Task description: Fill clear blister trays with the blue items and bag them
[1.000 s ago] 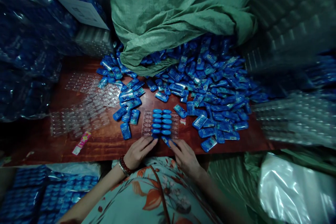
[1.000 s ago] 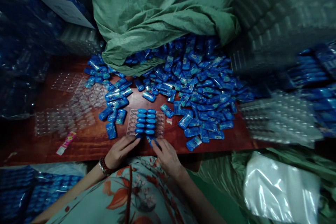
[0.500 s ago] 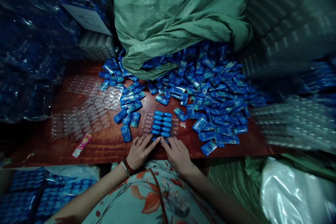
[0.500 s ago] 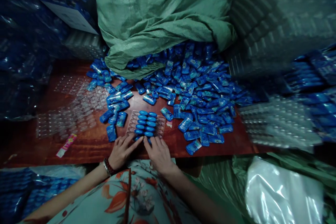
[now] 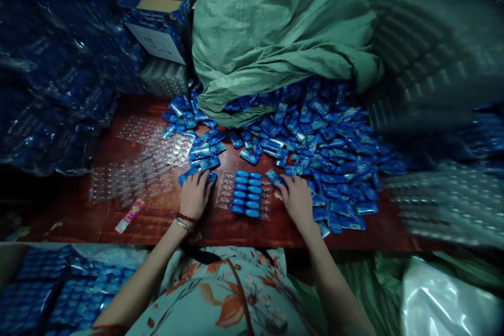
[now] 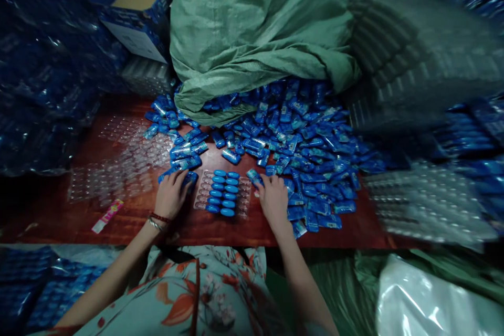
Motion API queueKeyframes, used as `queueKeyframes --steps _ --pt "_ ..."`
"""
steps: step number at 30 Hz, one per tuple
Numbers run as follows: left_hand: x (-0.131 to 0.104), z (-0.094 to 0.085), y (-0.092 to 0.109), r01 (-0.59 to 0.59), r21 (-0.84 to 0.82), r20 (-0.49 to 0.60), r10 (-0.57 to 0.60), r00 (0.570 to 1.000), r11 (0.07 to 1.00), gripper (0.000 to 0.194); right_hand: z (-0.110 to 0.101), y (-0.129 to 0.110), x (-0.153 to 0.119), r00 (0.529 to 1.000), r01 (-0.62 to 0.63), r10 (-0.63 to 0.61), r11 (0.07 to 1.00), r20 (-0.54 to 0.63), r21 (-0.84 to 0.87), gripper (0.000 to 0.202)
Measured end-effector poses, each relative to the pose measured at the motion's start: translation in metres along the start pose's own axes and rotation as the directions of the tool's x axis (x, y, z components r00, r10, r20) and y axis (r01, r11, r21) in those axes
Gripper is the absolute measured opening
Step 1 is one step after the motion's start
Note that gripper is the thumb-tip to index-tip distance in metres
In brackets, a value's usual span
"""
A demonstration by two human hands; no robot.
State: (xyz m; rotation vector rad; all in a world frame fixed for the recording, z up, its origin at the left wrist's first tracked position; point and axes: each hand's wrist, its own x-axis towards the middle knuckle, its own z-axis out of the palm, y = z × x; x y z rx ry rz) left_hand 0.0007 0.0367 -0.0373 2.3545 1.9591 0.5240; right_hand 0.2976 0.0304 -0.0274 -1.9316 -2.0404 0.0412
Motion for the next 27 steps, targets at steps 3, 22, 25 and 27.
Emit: queueKeyframes --steps 3,22,25,27 --pt "0.018 -0.002 0.002 -0.027 0.097 0.162 0.011 0.987 0.995 0.037 0.006 -0.001 0.014 0.997 0.011 0.004 0.985 0.082 -0.175 0.035" --pt "0.040 -0.030 0.027 0.093 -0.603 -0.045 -0.150 0.988 0.792 0.028 -0.019 -0.016 -0.015 0.972 -0.192 0.235 0.815 -0.009 0.546 0.039" --pt "0.038 -0.019 0.024 0.140 -0.589 -0.021 -0.188 0.982 0.796 0.027 -0.019 -0.017 -0.014 0.917 -0.368 0.377 0.677 0.129 0.637 0.038" --pt "0.031 -0.013 0.018 0.184 -0.589 0.009 -0.221 0.975 0.787 0.026 -0.017 -0.014 -0.018 0.863 -0.484 0.411 0.504 0.294 0.716 0.040"
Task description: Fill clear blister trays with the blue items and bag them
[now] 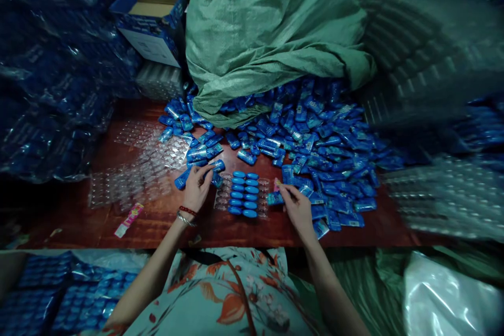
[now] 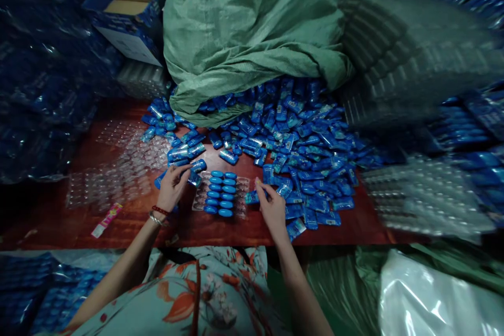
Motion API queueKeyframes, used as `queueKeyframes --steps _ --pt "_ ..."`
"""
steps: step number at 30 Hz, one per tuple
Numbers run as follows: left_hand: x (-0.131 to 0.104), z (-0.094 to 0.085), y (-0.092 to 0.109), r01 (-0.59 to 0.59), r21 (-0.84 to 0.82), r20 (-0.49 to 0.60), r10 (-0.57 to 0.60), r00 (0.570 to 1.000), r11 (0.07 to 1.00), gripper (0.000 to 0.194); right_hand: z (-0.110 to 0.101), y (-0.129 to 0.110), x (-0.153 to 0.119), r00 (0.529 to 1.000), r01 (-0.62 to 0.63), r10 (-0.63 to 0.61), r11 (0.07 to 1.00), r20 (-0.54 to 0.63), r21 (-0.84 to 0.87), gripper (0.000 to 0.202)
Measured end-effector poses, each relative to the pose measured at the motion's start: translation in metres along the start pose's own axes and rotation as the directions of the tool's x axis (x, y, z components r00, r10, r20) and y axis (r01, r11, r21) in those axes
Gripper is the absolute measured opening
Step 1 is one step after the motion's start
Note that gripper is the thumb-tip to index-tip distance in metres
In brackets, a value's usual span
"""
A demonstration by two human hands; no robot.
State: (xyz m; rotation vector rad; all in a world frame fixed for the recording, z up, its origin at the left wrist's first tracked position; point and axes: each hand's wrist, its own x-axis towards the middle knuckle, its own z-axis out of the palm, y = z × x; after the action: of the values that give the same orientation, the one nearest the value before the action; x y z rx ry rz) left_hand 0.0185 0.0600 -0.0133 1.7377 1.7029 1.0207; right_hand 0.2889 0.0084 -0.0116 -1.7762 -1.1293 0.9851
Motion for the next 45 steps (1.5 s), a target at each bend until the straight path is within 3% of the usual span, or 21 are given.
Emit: queueKeyframes --steps 3,5,7,9,12,14,17,20,24,28,32,39,43,45 --pt "-0.013 -0.003 -0.017 0.045 -0.057 0.058 -0.042 0.997 0.997 0.027 -0.006 0.010 -0.006 0.962 -0.230 0.187 0.948 0.200 0.221 0.046" --pt "-0.020 -0.006 -0.027 0.030 -0.100 0.152 -0.014 0.988 0.995 0.035 -0.010 0.016 -0.010 0.927 -0.295 0.201 0.911 0.316 0.286 0.055" --pt "-0.024 -0.008 -0.034 -0.025 -0.099 0.237 0.048 0.970 0.995 0.039 -0.011 0.022 -0.014 0.916 -0.291 0.179 0.913 0.360 0.287 0.062" --pt "-0.025 -0.008 -0.036 -0.125 -0.051 0.262 0.134 0.956 0.991 0.034 -0.010 0.026 -0.016 0.941 -0.216 0.142 0.952 0.308 0.218 0.061" --pt "-0.024 -0.006 -0.032 -0.276 0.040 0.222 0.261 0.939 0.960 0.029 -0.005 0.027 -0.016 0.989 0.032 -0.032 0.999 0.142 0.001 0.046" --pt "-0.021 -0.006 -0.027 -0.317 0.078 0.188 0.298 0.936 0.945 0.028 -0.001 0.025 -0.012 0.981 0.194 -0.190 0.970 0.040 -0.146 0.039" --pt "-0.013 -0.006 -0.021 -0.319 0.096 0.122 0.307 0.944 0.943 0.028 0.005 0.023 -0.001 0.932 0.328 -0.358 0.895 -0.049 -0.303 0.038" --pt "-0.003 -0.002 -0.020 -0.360 0.143 0.133 0.343 0.930 0.922 0.027 0.010 0.022 0.015 0.891 0.395 -0.453 0.770 0.006 -0.501 0.046" --pt "0.006 0.002 -0.023 -0.514 0.252 0.304 0.438 0.846 0.820 0.027 0.007 0.012 0.030 0.816 0.514 -0.512 0.426 0.269 -0.745 0.049" --pt "0.013 -0.003 -0.017 -0.661 0.287 0.483 0.492 0.725 0.693 0.030 -0.004 -0.011 0.036 0.727 0.641 -0.432 0.147 0.534 -0.753 0.043" --pt "0.023 -0.010 0.000 -0.731 0.298 0.631 0.449 0.633 0.614 0.032 -0.007 -0.036 0.034 0.699 0.702 -0.238 0.043 0.675 -0.711 0.036" --pt "0.032 -0.009 0.027 -0.733 0.341 0.755 0.292 0.587 0.589 0.028 0.009 -0.056 0.023 0.761 0.648 -0.035 -0.026 0.648 -0.762 0.018" --pt "0.032 -0.008 0.037 -0.718 0.371 0.775 0.229 0.589 0.589 0.026 0.012 -0.061 0.021 0.742 0.670 -0.009 -0.012 0.670 -0.742 0.021" --pt "0.032 -0.008 0.043 -0.726 0.382 0.789 0.208 0.578 0.571 0.025 0.011 -0.065 0.021 0.710 0.703 -0.025 -0.020 0.703 -0.711 0.020"
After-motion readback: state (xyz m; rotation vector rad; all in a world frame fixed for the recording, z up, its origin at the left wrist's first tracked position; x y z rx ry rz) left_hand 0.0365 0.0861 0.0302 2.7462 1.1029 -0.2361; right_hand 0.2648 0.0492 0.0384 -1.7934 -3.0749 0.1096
